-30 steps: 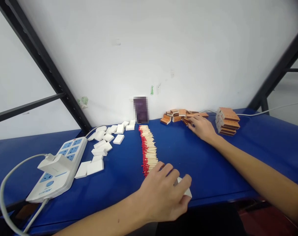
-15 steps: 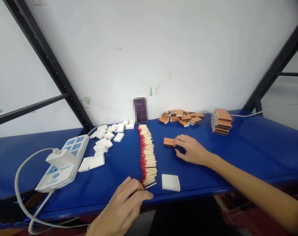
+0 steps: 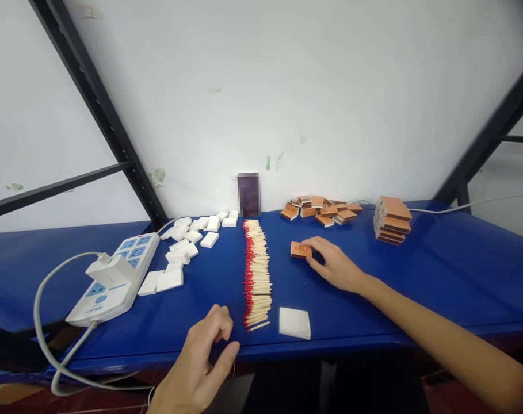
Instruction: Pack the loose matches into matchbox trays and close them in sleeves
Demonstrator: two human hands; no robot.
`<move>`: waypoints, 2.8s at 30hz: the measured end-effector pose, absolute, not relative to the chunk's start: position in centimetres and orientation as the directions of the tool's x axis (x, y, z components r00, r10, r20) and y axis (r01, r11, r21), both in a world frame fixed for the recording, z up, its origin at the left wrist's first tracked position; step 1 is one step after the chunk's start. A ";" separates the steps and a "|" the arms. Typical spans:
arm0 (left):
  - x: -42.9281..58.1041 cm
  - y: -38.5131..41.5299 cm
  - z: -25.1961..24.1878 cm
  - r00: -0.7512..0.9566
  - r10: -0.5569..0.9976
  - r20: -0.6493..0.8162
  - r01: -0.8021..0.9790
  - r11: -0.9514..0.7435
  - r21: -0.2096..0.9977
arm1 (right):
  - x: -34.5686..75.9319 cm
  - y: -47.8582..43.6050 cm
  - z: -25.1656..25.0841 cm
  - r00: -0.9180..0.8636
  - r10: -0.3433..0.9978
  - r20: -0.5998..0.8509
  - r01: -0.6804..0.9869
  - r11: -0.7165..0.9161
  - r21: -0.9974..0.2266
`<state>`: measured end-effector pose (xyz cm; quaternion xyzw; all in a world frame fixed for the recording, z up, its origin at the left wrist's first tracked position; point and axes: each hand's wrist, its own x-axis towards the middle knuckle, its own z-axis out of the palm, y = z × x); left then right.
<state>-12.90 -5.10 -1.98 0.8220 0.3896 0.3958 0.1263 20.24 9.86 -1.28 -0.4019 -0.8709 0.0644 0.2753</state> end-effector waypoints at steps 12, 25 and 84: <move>-13.1 -4.8 -2.5 0.336 0.628 0.702 0.449 -0.762 0.467 | 19.5 6.3 0.5 -0.639 0.630 0.442 0.540 0.776 -0.326; -12.7 -5.1 -2.2 0.501 0.621 0.603 0.383 -0.784 0.489 | 16.1 6.0 0.9 -0.909 0.386 0.158 0.335 0.900 -0.278; -10.9 -4.7 -1.7 0.360 0.868 0.341 0.697 -0.493 0.520 | 13.1 4.0 1.6 -0.921 0.168 0.350 0.114 0.979 -0.169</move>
